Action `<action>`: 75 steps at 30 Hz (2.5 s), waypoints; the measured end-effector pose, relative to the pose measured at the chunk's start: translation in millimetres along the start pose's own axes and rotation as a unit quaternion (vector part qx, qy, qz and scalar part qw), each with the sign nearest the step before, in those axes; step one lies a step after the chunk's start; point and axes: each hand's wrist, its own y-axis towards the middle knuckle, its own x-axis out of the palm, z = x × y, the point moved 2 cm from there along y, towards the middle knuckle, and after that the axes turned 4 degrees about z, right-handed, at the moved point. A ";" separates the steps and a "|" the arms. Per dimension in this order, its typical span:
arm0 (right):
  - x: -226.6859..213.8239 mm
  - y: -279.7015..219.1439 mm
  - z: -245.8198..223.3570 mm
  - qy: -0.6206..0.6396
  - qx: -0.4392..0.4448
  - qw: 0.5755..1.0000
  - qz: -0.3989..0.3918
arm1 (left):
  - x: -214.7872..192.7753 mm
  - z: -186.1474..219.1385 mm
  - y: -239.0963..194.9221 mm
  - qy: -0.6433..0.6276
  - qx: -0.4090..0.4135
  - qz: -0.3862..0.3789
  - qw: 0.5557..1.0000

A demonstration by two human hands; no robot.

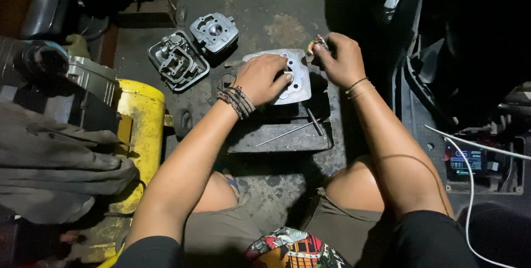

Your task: Inspecting and cleaning a motorcycle cylinder block by hand to ensure surfaces are free of debris.

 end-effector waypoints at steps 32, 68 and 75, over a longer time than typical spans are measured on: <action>25.7 0.0 11.6 -0.115 -0.097 0.988 -0.045 | 13.7 24.3 0.9 0.033 0.002 -0.058 0.998; 35.7 3.5 25.9 -0.103 -0.096 0.989 -0.041 | 14.8 19.7 0.7 0.021 -0.006 -0.045 0.999; 33.6 3.0 12.7 -0.118 -0.119 0.985 -0.037 | 21.6 16.4 -0.1 0.016 -0.006 -0.045 0.999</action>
